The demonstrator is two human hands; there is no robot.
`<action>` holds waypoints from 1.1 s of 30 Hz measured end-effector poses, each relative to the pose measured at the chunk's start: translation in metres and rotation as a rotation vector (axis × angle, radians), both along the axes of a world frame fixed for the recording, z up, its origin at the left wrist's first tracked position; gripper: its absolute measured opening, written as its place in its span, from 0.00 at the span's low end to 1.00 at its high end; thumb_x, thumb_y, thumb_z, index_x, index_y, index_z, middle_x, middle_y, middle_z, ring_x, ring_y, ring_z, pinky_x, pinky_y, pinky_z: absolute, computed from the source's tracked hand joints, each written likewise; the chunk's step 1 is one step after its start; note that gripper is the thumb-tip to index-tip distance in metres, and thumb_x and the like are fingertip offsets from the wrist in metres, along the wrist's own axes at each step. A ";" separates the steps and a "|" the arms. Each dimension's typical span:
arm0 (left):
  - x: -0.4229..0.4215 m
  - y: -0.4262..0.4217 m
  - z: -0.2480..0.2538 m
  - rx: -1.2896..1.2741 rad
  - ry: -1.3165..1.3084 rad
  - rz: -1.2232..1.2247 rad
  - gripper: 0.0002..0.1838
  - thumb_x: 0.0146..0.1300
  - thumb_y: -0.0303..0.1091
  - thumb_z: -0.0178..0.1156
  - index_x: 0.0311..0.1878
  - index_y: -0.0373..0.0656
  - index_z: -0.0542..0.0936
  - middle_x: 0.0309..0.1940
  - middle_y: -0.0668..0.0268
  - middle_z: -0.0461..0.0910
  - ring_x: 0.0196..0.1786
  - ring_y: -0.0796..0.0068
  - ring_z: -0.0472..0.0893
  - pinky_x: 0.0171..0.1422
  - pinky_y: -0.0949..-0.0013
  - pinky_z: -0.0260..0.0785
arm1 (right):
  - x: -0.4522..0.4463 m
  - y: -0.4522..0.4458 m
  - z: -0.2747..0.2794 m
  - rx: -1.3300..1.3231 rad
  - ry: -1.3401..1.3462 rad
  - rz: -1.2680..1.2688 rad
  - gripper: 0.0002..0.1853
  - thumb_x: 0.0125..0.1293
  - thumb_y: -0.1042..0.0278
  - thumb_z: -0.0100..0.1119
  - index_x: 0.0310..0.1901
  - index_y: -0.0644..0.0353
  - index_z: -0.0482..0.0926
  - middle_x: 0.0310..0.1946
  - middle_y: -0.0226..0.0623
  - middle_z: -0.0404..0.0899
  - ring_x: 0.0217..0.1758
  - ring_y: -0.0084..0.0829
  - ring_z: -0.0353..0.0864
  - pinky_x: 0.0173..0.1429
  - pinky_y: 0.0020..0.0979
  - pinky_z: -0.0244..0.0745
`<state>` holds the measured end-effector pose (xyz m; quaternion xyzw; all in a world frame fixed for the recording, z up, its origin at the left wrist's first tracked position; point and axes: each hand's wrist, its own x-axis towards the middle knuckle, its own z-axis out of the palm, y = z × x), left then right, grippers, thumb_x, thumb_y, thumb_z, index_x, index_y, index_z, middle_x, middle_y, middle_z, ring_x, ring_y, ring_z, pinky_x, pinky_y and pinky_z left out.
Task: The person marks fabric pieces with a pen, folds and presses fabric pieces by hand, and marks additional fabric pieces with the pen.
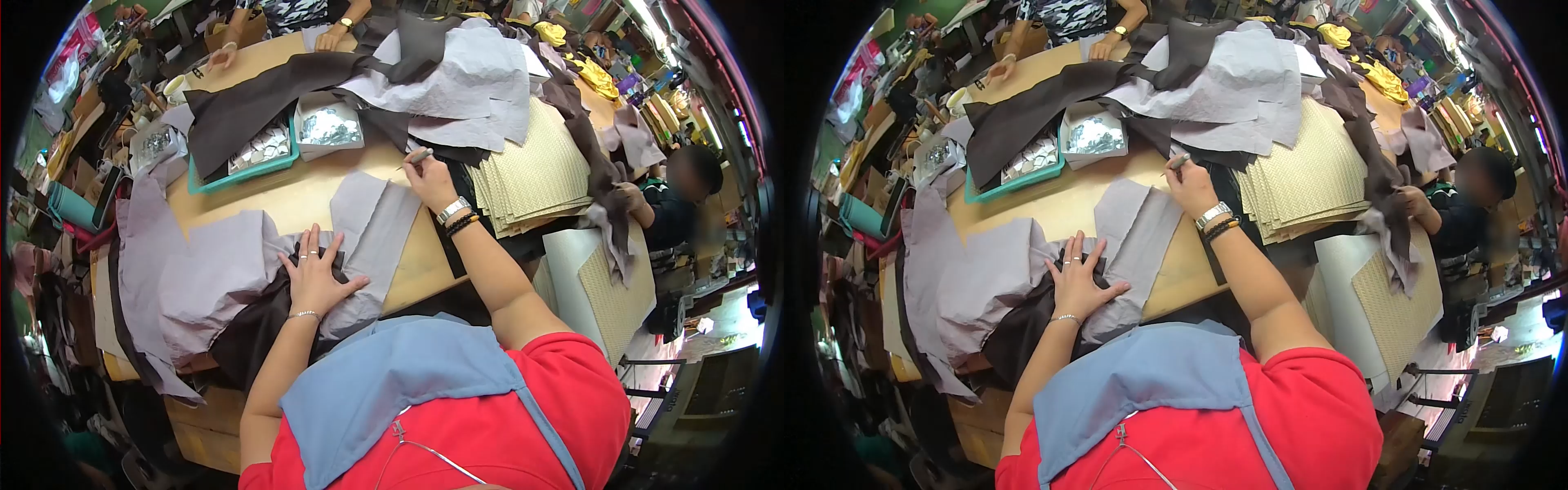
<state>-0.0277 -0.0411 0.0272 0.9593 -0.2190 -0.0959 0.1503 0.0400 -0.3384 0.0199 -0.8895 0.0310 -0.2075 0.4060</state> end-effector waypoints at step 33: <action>0.103 -0.036 -0.055 -0.754 -0.195 -0.010 0.04 0.61 0.26 0.62 0.37 0.47 0.82 0.38 0.63 0.81 0.42 0.58 0.81 0.49 0.57 0.72 | -0.044 0.024 -0.023 -0.403 -0.111 0.382 0.11 0.61 0.61 0.67 0.41 0.57 0.80 0.44 0.35 0.82 0.49 0.39 0.80 0.54 0.38 0.75</action>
